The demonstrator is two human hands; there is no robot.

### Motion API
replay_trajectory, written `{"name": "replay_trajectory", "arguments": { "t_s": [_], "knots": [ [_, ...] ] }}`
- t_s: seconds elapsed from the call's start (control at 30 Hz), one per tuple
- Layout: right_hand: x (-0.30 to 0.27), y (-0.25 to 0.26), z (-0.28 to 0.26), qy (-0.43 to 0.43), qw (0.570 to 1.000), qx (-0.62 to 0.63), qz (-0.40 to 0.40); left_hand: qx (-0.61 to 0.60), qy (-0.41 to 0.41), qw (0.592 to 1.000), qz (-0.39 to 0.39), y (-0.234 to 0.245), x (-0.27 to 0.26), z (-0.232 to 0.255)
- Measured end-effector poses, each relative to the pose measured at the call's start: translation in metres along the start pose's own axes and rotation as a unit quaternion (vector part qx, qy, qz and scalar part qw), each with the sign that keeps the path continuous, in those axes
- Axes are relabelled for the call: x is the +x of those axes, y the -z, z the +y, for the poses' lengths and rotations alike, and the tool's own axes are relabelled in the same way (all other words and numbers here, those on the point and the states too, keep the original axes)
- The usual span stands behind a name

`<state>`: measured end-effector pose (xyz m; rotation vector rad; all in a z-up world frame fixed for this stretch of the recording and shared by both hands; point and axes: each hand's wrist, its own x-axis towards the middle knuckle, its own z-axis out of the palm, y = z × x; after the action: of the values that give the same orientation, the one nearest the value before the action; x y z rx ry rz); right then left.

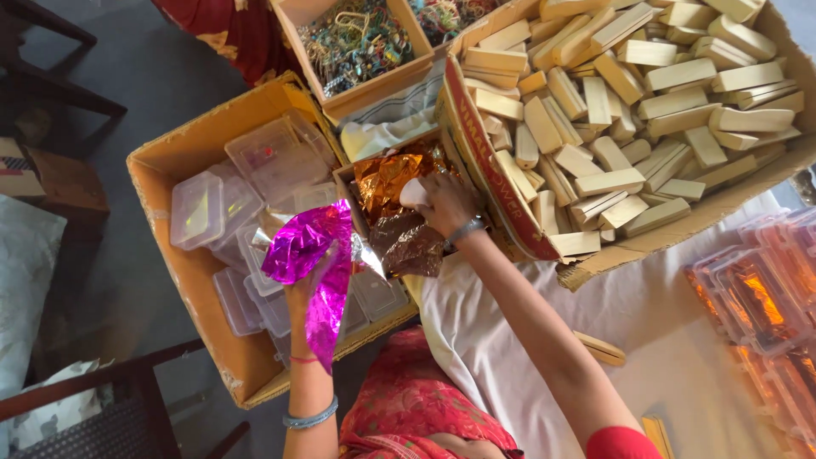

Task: The person wipes small wooden blocks with a cloth and then wraps them individually in shiny metallic foil. They pick up the blocks from a large box, clean them, and then fold the foil around each one before placing the wrapped items on the table.

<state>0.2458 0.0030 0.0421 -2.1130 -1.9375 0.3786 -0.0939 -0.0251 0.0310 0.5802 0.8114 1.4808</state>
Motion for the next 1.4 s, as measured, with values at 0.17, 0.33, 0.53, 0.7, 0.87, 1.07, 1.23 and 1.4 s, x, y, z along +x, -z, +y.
{"name": "replay_trajectory", "arguments": {
  "t_s": [0.17,0.33,0.53,0.7,0.87,1.07,1.23,1.4],
  "knots": [
    [0.025,-0.035,0.013,-0.002,0.998,0.028,-0.055,0.002,0.024,0.999,-0.023,0.013,-0.010,0.004],
    [0.028,-0.056,0.039,-0.049,0.988,0.137,-0.054,-0.116,0.077,0.990,0.004,-0.033,-0.029,0.045],
    [-0.005,-0.013,0.033,0.121,0.971,0.195,0.062,-0.073,0.064,0.995,-0.021,-0.015,-0.033,0.030],
    [-0.020,0.028,0.010,0.188,0.970,0.049,-0.143,-0.030,0.078,0.996,0.035,-0.051,-0.039,0.043],
    [-0.025,-0.016,0.018,0.157,0.970,-0.074,-0.169,0.521,-0.201,0.820,-0.122,-0.026,-0.040,0.026],
    [-0.039,-0.011,0.018,0.102,0.989,0.101,-0.029,0.294,0.004,0.945,-0.145,-0.043,-0.057,0.022],
    [-0.111,0.058,-0.002,-0.012,0.941,0.333,0.054,0.080,0.173,0.969,-0.156,-0.081,-0.079,0.027],
    [-0.210,0.040,0.009,-0.080,0.769,0.626,0.106,-0.129,0.357,0.908,-0.175,-0.133,-0.112,0.012]
  ]
}}
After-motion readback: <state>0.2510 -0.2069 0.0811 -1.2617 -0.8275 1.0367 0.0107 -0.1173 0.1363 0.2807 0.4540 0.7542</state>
